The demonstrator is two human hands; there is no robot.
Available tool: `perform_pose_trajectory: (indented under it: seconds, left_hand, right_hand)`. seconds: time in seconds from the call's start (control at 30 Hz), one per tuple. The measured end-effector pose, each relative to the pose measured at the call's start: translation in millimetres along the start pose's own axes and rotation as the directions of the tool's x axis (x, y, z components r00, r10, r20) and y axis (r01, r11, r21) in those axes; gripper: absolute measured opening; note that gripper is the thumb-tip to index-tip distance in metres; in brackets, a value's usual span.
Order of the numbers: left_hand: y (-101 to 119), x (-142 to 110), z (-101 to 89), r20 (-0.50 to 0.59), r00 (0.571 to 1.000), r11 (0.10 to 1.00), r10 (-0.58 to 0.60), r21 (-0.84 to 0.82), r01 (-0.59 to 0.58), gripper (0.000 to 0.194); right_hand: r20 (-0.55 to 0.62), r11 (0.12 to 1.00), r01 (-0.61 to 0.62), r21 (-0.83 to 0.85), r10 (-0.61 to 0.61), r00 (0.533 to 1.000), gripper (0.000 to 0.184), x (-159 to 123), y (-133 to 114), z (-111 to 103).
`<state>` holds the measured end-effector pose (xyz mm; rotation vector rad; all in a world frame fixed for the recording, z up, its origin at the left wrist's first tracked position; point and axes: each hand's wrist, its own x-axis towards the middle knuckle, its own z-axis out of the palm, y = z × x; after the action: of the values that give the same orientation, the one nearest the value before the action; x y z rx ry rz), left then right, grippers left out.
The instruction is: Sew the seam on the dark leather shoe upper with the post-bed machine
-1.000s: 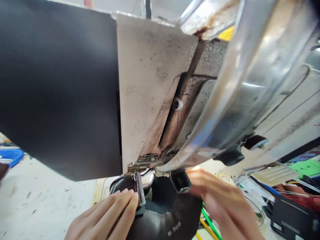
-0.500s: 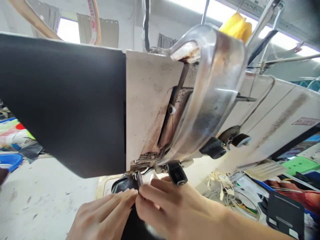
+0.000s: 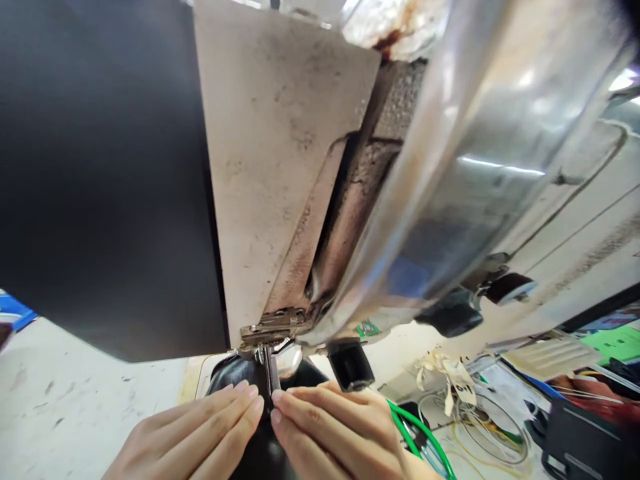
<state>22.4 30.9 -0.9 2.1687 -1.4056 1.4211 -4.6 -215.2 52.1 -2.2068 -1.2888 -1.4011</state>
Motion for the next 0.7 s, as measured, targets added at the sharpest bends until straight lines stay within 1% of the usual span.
perform_pose_trajectory:
  seconds: [0.07, 0.17, 0.23, 0.3, 0.43, 0.53, 0.6, 0.7]
  left_hand:
    - [-4, 9, -3.7, 0.021, 1.0, 0.999, -0.012, -0.037, 0.012, 0.041]
    - [-11, 26, -11.7, 0.115, 0.991, 0.995, 0.064, -0.078, -0.055, 0.054]
    - [-15, 37, -15.5, 0.129, 0.987, 0.994, 0.097, -0.065, -0.09, 0.06]
    - [-20, 41, -15.9, 0.134, 0.985, 0.993, 0.107, -0.059, -0.1, 0.06]
    - [-29, 30, -10.5, 0.209, 0.974, 0.992, 0.082, -0.11, -0.059, 0.053]
    - [-33, 21, -8.7, 0.233, 0.972, 0.992, 0.032, -0.128, -0.002, 0.043]
    - [-34, 21, -9.8, 0.226, 0.974, 0.991, 0.001, -0.133, 0.03, 0.037]
    - [-33, 33, -11.3, 0.229, 0.973, 0.985, 0.012, -0.168, 0.028, 0.029]
  right_hand:
    - [0.036, 1.0, -0.023, -0.02, 0.024, 0.999, 0.023, 2, 1, 0]
    - [0.066, 0.998, -0.048, -0.035, 0.05, 0.997, 0.031, 5, 0, -1]
    - [0.052, 0.998, -0.045, -0.042, 0.047, 0.998, 0.032, 6, -1, -1]
    - [0.065, 0.998, -0.053, -0.045, 0.055, 0.996, 0.03, 8, -1, 0]
    - [0.09, 0.995, -0.086, -0.058, 0.091, 0.992, 0.032, 12, 3, -1]
    - [0.107, 0.996, -0.075, -0.048, 0.08, 0.991, 0.036, 14, 6, -3]
    - [0.14, 0.996, -0.068, -0.049, 0.075, 0.987, 0.037, 15, 7, -5]
    - [0.162, 0.995, -0.072, -0.07, 0.082, 0.983, 0.039, 17, 7, -4]
